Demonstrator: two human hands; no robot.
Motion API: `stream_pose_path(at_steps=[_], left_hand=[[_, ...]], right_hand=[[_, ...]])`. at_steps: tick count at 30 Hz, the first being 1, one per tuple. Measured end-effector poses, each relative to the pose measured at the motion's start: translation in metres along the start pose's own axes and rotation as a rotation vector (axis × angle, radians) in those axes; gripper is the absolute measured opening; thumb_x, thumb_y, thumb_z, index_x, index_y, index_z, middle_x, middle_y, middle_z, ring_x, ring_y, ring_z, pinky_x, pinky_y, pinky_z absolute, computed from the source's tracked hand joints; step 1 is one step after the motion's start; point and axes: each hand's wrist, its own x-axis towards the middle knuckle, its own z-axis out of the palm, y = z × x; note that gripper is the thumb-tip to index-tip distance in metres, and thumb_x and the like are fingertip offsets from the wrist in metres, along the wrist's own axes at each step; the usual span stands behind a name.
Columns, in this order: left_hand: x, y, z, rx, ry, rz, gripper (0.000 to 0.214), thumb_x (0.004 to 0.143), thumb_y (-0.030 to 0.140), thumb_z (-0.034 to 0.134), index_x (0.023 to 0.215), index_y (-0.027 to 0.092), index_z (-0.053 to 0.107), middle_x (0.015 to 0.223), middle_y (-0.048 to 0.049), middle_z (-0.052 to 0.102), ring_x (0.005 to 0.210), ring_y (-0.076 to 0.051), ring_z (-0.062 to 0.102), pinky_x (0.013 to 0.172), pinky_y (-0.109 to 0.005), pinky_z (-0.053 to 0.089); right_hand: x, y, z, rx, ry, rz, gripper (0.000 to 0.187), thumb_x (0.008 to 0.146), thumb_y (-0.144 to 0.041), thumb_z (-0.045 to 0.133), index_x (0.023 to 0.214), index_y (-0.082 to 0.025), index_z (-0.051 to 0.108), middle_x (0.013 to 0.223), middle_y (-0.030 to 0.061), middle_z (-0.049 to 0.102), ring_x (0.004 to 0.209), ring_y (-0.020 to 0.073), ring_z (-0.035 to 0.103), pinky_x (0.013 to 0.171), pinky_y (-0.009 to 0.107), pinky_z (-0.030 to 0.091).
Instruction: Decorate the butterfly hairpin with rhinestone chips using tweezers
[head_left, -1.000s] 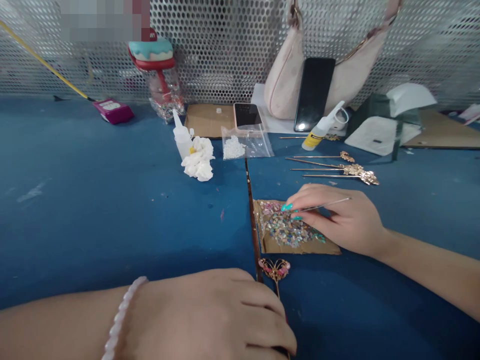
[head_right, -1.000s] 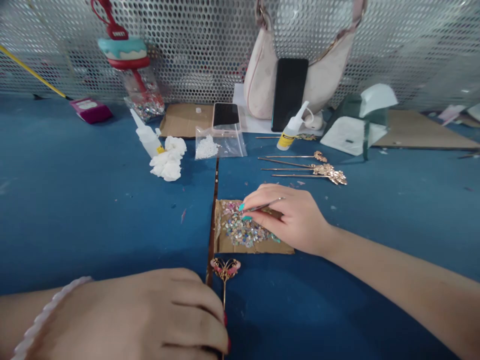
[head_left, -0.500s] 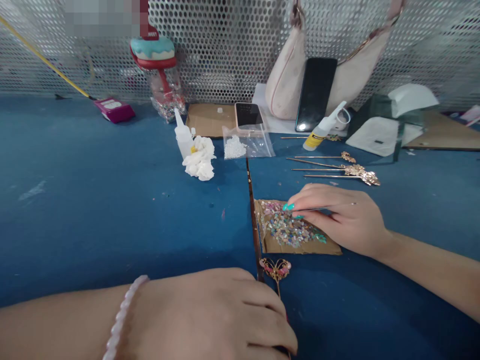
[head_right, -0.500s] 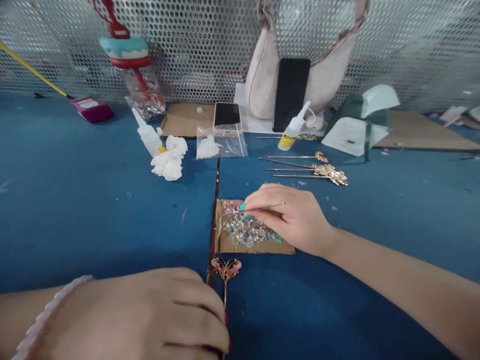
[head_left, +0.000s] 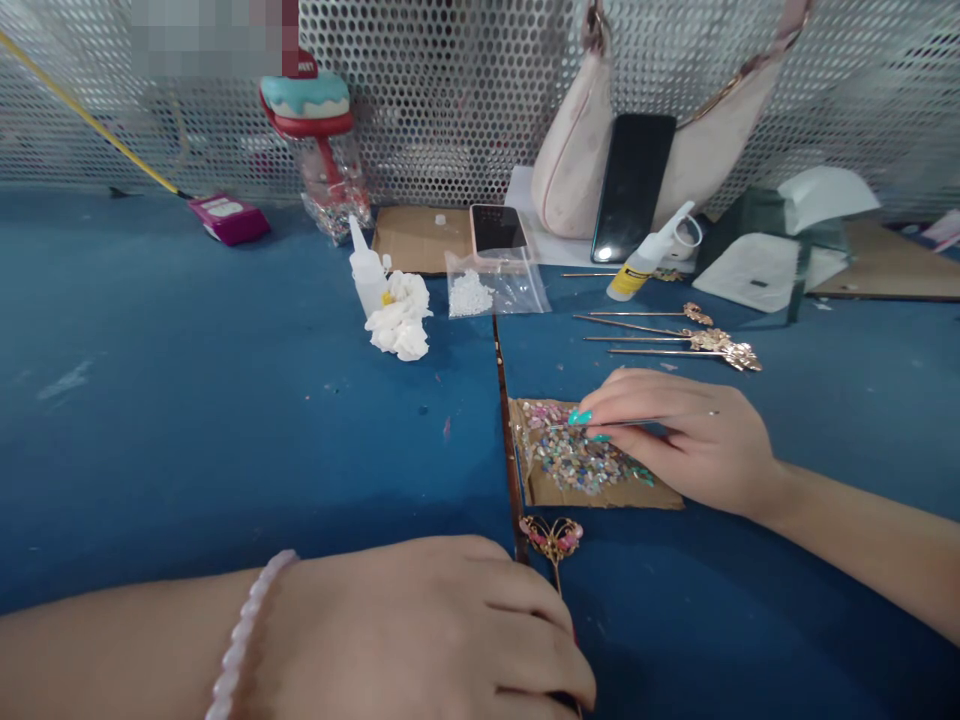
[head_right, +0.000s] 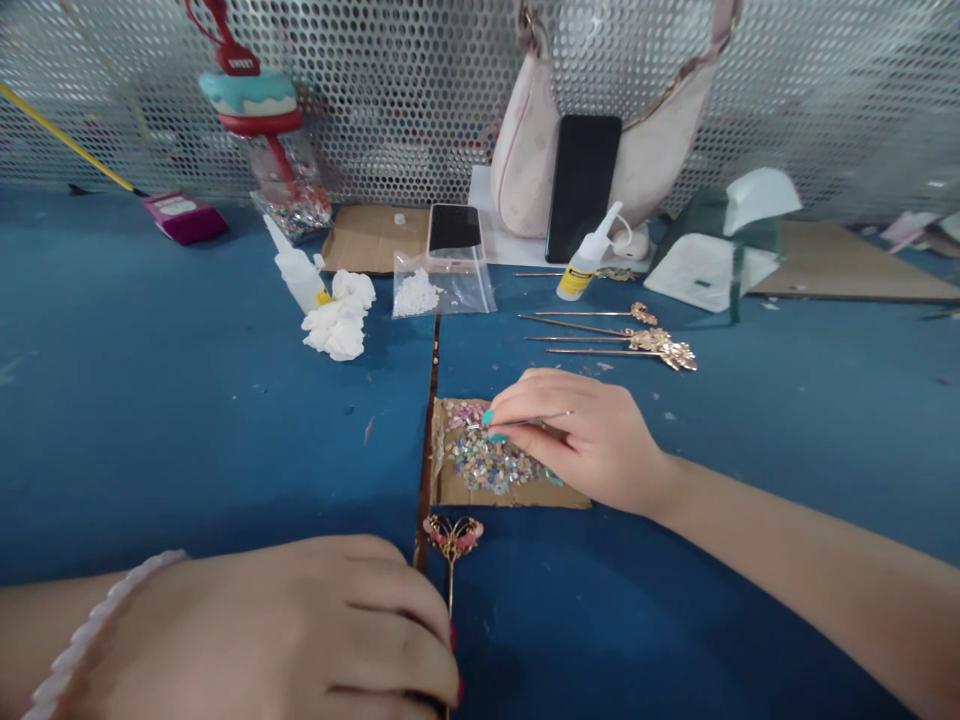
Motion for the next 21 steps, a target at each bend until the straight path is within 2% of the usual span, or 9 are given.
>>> stream_pose_path(at_steps=[9, 17, 21], left_hand=[[-0.0003, 0.003, -0.0009, 0.006, -0.018, 0.002, 0.025, 0.095, 0.022, 0.047, 0.115, 0.011, 0.058, 0.124, -0.0009, 0.058, 0.117, -0.016, 0.046, 0.102, -0.025, 0.041], [-0.0004, 0.0009, -0.0011, -0.011, -0.02, 0.006, 0.026, 0.097, 0.02, 0.042, 0.114, 0.011, 0.058, 0.123, -0.0015, 0.058, 0.115, -0.016, 0.046, 0.103, -0.025, 0.04], [-0.0015, 0.0029, -0.0015, 0.0, -0.024, -0.003, 0.027, 0.098, 0.021, 0.039, 0.115, 0.012, 0.058, 0.124, -0.0009, 0.057, 0.117, -0.016, 0.045, 0.104, -0.025, 0.038]], right_hand=[[-0.0017, 0.0021, 0.0015, -0.003, 0.013, 0.013, 0.012, 0.087, -0.011, 0.057, 0.087, -0.023, 0.06, 0.078, 0.0012, 0.072, 0.076, 0.0147, 0.069, 0.069, 0.026, 0.058], [-0.0042, 0.0031, 0.0029, 0.044, 0.013, 0.027, 0.013, 0.087, -0.01, 0.058, 0.089, -0.023, 0.06, 0.079, 0.0008, 0.071, 0.077, 0.0137, 0.068, 0.071, 0.027, 0.057], [-0.0058, 0.0045, 0.002, 0.069, 0.007, 0.085, 0.014, 0.087, -0.008, 0.055, 0.09, -0.021, 0.058, 0.08, 0.0018, 0.068, 0.074, 0.0126, 0.066, 0.064, 0.025, 0.054]])
